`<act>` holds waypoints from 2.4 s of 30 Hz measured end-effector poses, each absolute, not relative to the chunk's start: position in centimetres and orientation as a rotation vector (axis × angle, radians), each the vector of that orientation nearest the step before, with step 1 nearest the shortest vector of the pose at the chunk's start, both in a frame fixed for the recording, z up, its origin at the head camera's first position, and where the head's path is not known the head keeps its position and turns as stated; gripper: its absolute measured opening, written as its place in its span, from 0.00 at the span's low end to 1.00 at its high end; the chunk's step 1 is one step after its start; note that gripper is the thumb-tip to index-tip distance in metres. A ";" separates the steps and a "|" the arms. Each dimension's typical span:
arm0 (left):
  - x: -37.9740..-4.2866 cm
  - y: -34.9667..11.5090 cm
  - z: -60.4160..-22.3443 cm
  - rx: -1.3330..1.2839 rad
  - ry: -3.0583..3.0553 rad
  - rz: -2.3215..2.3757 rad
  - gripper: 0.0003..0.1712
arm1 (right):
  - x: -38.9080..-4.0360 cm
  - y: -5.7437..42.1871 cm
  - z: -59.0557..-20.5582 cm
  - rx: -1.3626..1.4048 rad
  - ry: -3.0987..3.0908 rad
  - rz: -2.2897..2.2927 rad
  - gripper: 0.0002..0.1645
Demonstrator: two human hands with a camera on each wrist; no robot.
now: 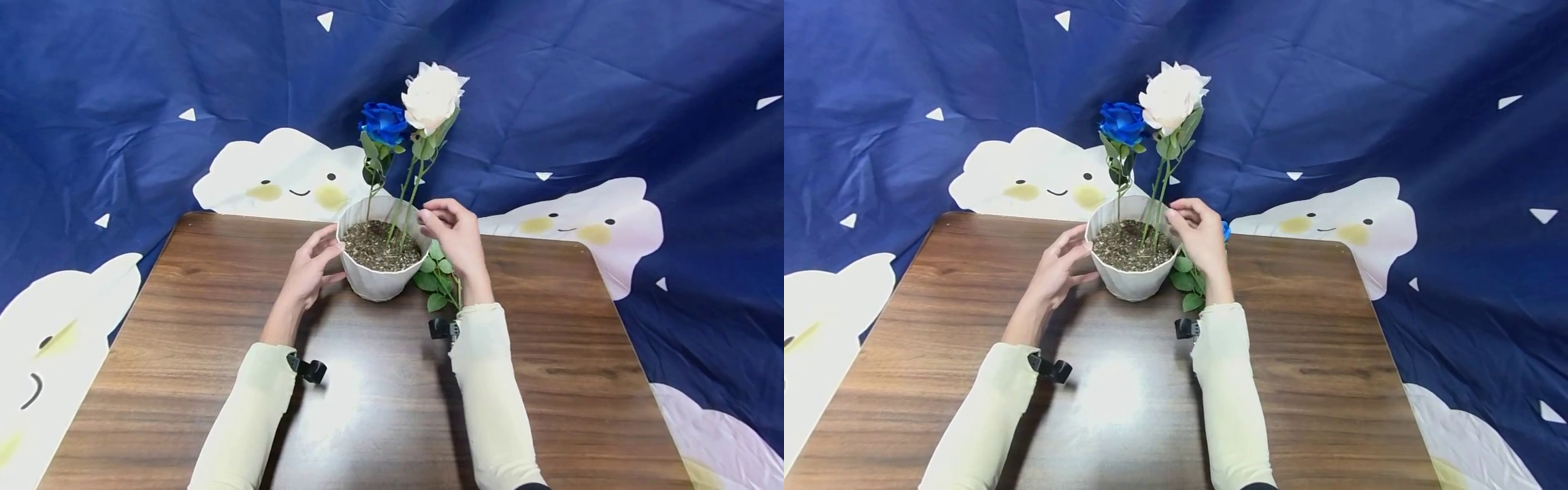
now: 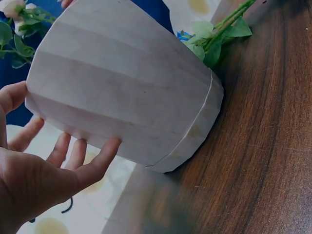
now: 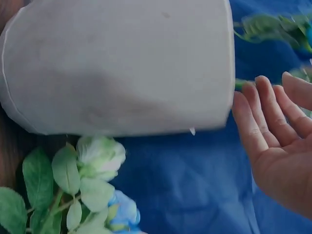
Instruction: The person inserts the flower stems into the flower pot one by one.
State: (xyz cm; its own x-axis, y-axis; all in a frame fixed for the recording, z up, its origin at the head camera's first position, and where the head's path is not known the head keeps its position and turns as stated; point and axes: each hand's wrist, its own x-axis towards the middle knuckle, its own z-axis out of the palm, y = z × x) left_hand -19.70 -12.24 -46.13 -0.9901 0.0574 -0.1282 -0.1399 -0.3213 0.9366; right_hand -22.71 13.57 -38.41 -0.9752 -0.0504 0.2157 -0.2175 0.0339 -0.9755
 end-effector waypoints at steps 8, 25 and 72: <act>-19.6 -12.1 -46.1 -0.104 1.758 2.459 0.30 | -21.7 17.6 -40.7 0.112 -2.108 2.198 0.09; -19.6 -12.2 -46.2 -0.114 1.774 2.447 0.30 | -20.7 22.8 -47.9 -0.463 -2.185 2.325 0.11; -19.7 -12.1 -46.3 -0.105 1.755 2.452 0.30 | -19.1 24.2 -50.2 -0.524 -2.096 2.525 0.15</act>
